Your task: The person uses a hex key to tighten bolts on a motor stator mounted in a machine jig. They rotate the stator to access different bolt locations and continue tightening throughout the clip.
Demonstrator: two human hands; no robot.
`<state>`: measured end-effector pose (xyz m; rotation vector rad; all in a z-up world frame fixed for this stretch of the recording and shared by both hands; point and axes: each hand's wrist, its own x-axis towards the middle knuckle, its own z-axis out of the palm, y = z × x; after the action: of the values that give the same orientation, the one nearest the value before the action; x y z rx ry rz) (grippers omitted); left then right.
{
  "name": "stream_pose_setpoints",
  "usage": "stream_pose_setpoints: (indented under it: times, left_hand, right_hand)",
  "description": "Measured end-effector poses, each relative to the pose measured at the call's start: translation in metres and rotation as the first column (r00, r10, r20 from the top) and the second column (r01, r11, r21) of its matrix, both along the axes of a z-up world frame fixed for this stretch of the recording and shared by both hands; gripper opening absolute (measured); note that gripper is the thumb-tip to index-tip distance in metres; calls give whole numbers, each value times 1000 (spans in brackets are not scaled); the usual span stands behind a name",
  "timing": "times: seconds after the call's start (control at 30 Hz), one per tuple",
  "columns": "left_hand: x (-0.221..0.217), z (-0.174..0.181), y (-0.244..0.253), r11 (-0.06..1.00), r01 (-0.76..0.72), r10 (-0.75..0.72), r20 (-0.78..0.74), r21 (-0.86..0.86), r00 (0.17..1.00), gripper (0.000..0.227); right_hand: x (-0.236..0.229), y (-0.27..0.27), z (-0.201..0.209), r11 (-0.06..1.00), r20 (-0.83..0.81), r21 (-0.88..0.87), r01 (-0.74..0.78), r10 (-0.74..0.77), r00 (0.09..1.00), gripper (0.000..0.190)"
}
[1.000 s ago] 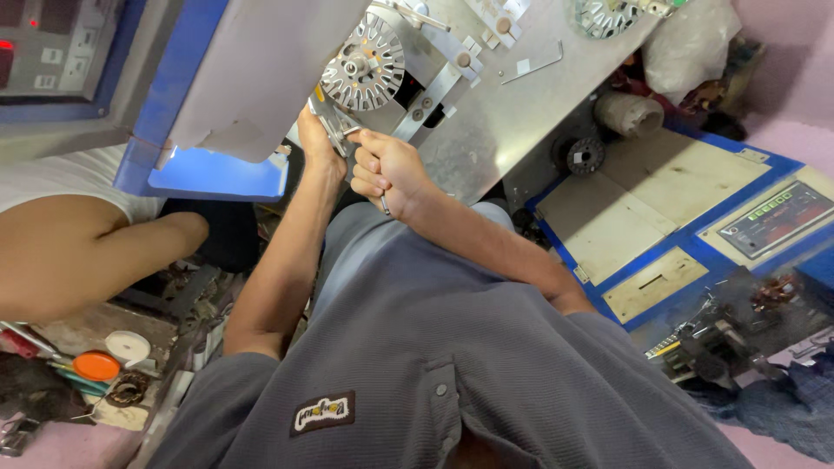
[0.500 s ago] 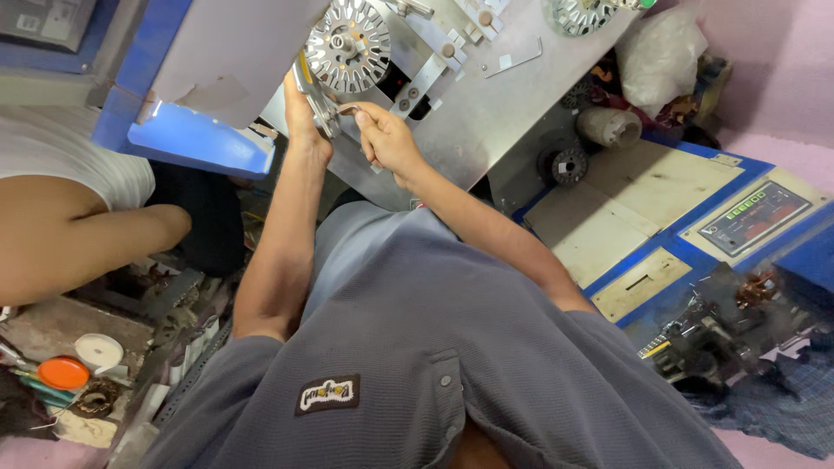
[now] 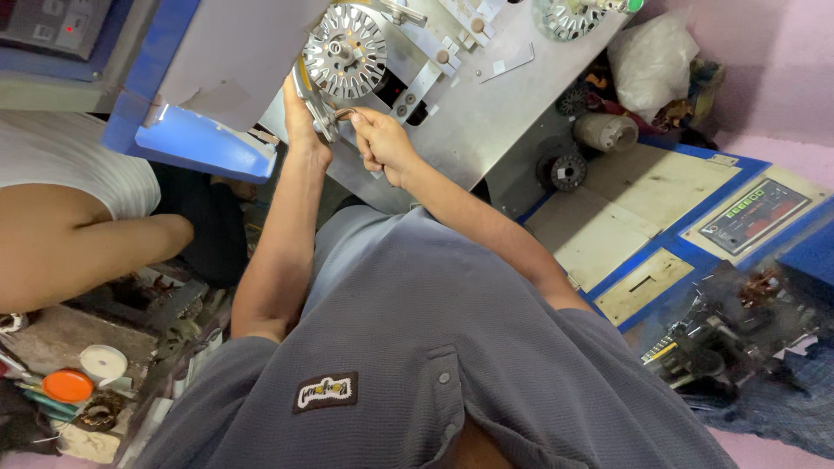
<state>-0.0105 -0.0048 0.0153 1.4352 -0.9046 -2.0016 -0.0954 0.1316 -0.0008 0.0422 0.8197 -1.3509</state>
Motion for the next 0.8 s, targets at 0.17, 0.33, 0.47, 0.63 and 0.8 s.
stream_pose_setpoints:
  times: [0.17, 0.33, 0.47, 0.63, 0.8]
  left_hand:
    - [1, 0, 1, 1000, 2, -2, -43, 3, 999, 63]
    - [3, -1, 0, 1000, 22, -22, -43, -2, 999, 63]
    - [6, -8, -2, 1000, 16, -16, 8, 7, 1000, 66]
    - [6, -10, -3, 1000, 26, -26, 31, 0, 999, 69]
    - [4, -6, 0, 1000, 22, -22, 43, 8, 999, 70]
  right_hand:
    - [-10, -5, -8, 1000, 269, 8, -29, 26, 963, 30]
    - [-14, -13, -2, 998, 273, 48, -34, 20, 962, 30]
    - [-7, -5, 10, 998, -103, -26, -54, 51, 993, 32]
    - [-14, 3, 11, 986, -184, -136, -99, 73, 980, 35]
    - [-16, 7, 7, 988, 187, -156, -19, 49, 981, 34]
